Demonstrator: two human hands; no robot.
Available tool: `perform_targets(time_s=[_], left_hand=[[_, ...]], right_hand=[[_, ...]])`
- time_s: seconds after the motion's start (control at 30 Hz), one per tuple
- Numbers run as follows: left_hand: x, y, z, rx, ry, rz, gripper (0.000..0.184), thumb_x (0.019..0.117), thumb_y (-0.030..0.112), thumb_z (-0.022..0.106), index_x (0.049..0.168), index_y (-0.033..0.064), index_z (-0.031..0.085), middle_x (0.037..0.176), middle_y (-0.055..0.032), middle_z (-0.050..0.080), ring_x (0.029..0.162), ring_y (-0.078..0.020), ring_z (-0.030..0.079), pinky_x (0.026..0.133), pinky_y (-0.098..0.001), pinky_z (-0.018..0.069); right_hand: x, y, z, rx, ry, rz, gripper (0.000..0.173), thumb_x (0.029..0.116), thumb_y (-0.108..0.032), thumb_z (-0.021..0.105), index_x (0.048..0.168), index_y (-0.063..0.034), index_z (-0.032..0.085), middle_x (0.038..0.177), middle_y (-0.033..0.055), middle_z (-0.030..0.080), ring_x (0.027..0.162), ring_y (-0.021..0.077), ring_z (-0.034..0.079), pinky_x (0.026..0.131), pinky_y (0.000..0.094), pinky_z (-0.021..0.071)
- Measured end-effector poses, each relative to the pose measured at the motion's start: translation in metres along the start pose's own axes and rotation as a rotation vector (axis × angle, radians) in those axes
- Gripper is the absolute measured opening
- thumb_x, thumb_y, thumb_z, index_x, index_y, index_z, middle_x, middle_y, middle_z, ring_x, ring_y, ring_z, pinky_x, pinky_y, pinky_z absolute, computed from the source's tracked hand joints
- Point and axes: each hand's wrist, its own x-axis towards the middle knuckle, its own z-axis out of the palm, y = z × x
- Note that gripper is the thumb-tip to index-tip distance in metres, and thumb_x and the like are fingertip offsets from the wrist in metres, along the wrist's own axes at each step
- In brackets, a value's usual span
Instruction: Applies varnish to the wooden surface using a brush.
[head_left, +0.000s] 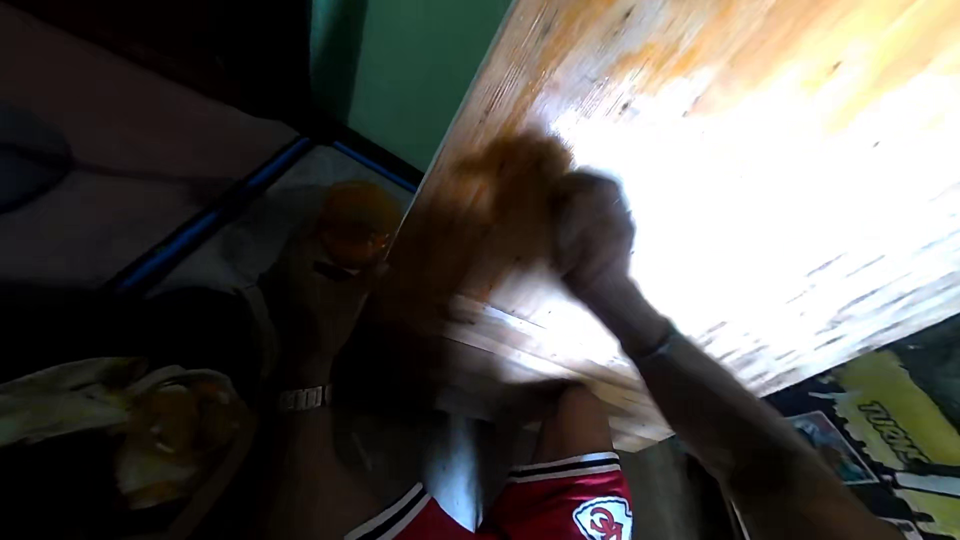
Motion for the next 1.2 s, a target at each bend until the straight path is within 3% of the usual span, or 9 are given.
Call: perform_targets(time_s=[0.13,0.27,0.4,0.53,0.63,0.77,0.87,0.93,1.2], left_hand=[[-0.001,-0.009,0.001,-0.001,-0.011,0.005,0.084,0.0791,0.043,0.088,0.149,0.0185,0.049,0.119,-0.0127,0.068,0.074,-0.0224,0.068,0.059,-0.0421,0.0589],[0.0,0.008,-0.006,-0.003,-0.03,0.007,0.079,0.0809,0.033,0.088,0.148,0.0158,0.049,0.123,-0.0157,0.066,0.08,-0.0259,0.07,0.064,-0.0452,0.0596],[-0.007,0.001,-0.001,-0.053,-0.098,0.017,0.082,0.0792,0.04,0.088,0.147,0.0162,0.05,0.121,-0.0133,0.066,0.076,-0.0224,0.067,0.063,-0.042,0.0579],[-0.011,0.015,0.004,-0.061,-0.226,0.087,0.08,0.0784,0.036,0.089,0.147,0.0165,0.051,0.107,-0.0144,0.069,0.064,-0.022,0.064,0.055,-0.0411,0.0554],[-0.013,0.043,0.008,-0.082,-0.3,0.182,0.069,0.0793,0.036,0.087,0.138,0.0115,0.059,0.1,-0.0109,0.071,0.073,-0.0191,0.067,0.064,-0.0396,0.0575],[-0.012,0.043,0.029,-0.051,-0.361,0.164,0.07,0.068,0.049,0.09,0.123,0.0118,0.065,0.093,-0.0045,0.07,0.076,-0.0144,0.067,0.066,-0.0402,0.0581],[-0.016,0.043,0.034,-0.037,-0.409,0.191,0.076,0.07,0.045,0.088,0.136,0.0187,0.061,0.101,-0.0056,0.071,0.08,-0.0164,0.068,0.068,-0.0434,0.058],[-0.018,0.044,0.037,-0.037,-0.443,0.195,0.08,0.0702,0.038,0.09,0.142,0.0249,0.059,0.113,-0.0064,0.07,0.088,-0.0176,0.069,0.074,-0.0446,0.0589],[-0.03,0.043,0.052,0.032,-0.453,0.335,0.072,0.0748,0.047,0.086,0.136,0.0184,0.062,0.111,-0.0038,0.071,0.098,-0.0187,0.068,0.086,-0.0495,0.0566]], right_hand=[[-0.11,-0.075,0.084,0.182,-0.232,-0.168,0.033,0.0953,-0.013,0.064,0.127,-0.0118,0.071,0.131,0.0172,0.067,0.113,0.0313,0.069,0.089,0.0428,0.0585],[-0.125,-0.088,0.096,0.361,-0.396,-0.086,0.028,0.0969,-0.01,0.059,0.121,-0.0097,0.073,0.119,0.0117,0.073,0.109,0.0273,0.07,0.091,0.0412,0.059],[-0.077,-0.015,0.035,0.429,-0.304,0.148,0.02,0.0977,-0.011,0.063,0.112,-0.0043,0.076,0.113,0.0107,0.074,0.101,0.0195,0.072,0.089,0.0381,0.0597],[0.008,0.099,-0.068,0.094,0.043,0.008,0.022,0.1016,-0.013,0.059,0.111,0.0031,0.071,0.113,0.0183,0.072,0.103,0.0221,0.071,0.093,0.0393,0.0582],[0.049,0.138,-0.097,0.014,0.331,-0.012,0.021,0.1032,-0.013,0.058,0.099,0.0043,0.068,0.099,0.0155,0.07,0.091,0.0183,0.069,0.085,0.0365,0.0574],[-0.016,0.058,-0.046,-0.047,0.108,0.09,0.026,0.1023,-0.007,0.051,0.12,0.0074,0.064,0.122,0.0241,0.065,0.113,0.0319,0.065,0.097,0.046,0.0537],[-0.115,-0.01,0.042,0.194,-0.074,0.053,0.03,0.0952,-0.015,0.066,0.122,-0.0037,0.071,0.124,0.0201,0.067,0.11,0.0312,0.067,0.089,0.0451,0.058],[-0.155,-0.037,0.072,0.299,-0.184,-0.038,0.028,0.099,-0.018,0.062,0.124,-0.0087,0.071,0.126,0.016,0.068,0.115,0.0275,0.067,0.094,0.0403,0.0582],[-0.129,-0.012,0.012,0.505,-0.057,0.343,0.012,0.0956,-0.011,0.068,0.099,-0.003,0.077,0.109,0.0062,0.075,0.098,0.0104,0.072,0.087,0.0301,0.0616]])
